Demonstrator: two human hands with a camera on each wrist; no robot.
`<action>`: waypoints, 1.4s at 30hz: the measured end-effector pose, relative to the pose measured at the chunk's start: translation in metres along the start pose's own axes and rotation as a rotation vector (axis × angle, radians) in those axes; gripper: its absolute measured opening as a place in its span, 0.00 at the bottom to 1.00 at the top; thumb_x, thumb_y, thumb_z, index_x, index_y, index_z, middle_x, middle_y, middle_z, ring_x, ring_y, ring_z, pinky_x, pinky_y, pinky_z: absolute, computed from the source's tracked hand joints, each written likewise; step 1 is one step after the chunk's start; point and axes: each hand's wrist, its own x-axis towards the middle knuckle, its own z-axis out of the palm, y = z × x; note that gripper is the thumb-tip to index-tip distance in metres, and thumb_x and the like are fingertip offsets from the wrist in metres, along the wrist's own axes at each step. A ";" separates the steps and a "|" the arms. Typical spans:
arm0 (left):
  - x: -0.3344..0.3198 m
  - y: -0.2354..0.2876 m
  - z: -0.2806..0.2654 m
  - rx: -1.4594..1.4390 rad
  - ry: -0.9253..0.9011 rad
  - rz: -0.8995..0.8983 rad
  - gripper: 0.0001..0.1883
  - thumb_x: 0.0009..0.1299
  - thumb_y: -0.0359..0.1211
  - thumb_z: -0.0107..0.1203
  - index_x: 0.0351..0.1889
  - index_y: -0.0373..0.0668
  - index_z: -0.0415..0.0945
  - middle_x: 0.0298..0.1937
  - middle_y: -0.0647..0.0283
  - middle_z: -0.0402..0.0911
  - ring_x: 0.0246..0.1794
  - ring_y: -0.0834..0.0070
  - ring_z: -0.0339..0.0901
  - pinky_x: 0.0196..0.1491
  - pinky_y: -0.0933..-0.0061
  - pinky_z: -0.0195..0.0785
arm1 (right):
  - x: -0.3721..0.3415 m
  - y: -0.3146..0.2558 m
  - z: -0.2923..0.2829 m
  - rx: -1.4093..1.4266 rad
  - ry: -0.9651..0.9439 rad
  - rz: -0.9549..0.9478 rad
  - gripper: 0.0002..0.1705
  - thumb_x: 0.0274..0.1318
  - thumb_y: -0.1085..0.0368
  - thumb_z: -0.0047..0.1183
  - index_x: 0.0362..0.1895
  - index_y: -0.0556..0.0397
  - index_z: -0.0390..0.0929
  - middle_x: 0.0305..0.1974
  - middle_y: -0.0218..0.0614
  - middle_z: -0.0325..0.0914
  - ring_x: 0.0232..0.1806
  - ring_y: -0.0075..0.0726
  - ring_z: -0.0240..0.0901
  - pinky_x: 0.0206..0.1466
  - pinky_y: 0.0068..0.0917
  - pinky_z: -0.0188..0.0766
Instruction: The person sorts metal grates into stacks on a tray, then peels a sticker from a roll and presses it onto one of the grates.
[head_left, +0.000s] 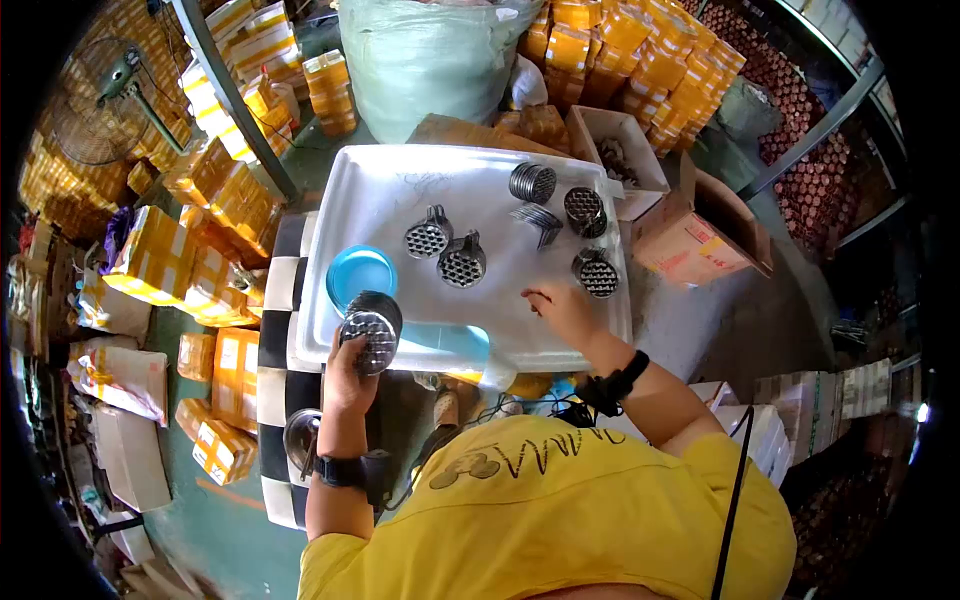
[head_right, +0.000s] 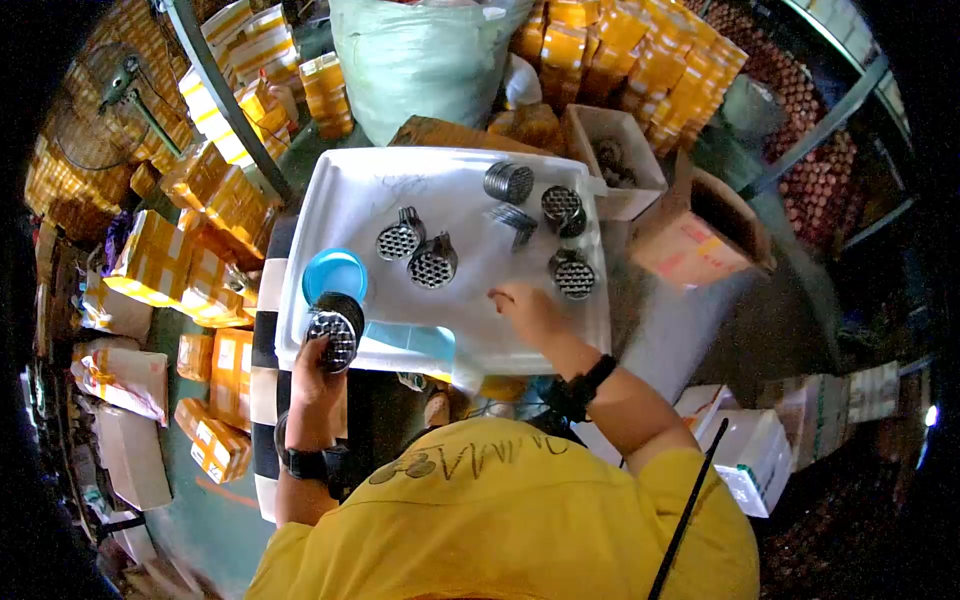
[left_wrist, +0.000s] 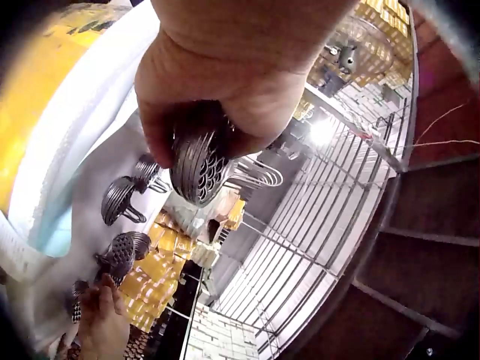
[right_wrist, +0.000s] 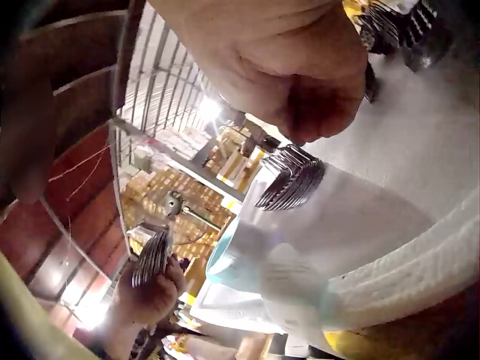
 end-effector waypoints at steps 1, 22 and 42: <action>-0.001 -0.001 -0.002 0.000 0.000 0.001 0.20 0.56 0.25 0.44 0.50 0.40 0.63 0.40 0.59 0.73 0.40 0.67 0.74 0.44 0.68 0.70 | 0.006 -0.003 0.003 0.212 -0.052 0.217 0.09 0.55 0.66 0.45 0.36 0.56 0.76 0.23 0.29 0.71 0.22 0.22 0.66 0.26 0.21 0.65; 0.142 -0.080 0.073 1.346 0.025 0.241 0.26 0.55 0.36 0.53 0.50 0.32 0.63 0.48 0.47 0.70 0.49 0.56 0.68 0.51 0.63 0.61 | -0.023 0.052 -0.010 -0.146 0.169 0.010 0.20 0.46 0.67 0.51 0.46 0.56 0.69 0.46 0.46 0.68 0.50 0.47 0.65 0.52 0.35 0.62; 0.136 -0.086 0.071 0.579 0.138 -0.032 0.26 0.57 0.25 0.52 0.55 0.39 0.58 0.49 0.57 0.68 0.45 0.71 0.69 0.44 0.70 0.66 | 0.030 0.077 -0.098 -0.413 0.260 0.148 0.32 0.43 0.69 0.54 0.56 0.57 0.59 0.53 0.48 0.65 0.53 0.53 0.63 0.52 0.41 0.62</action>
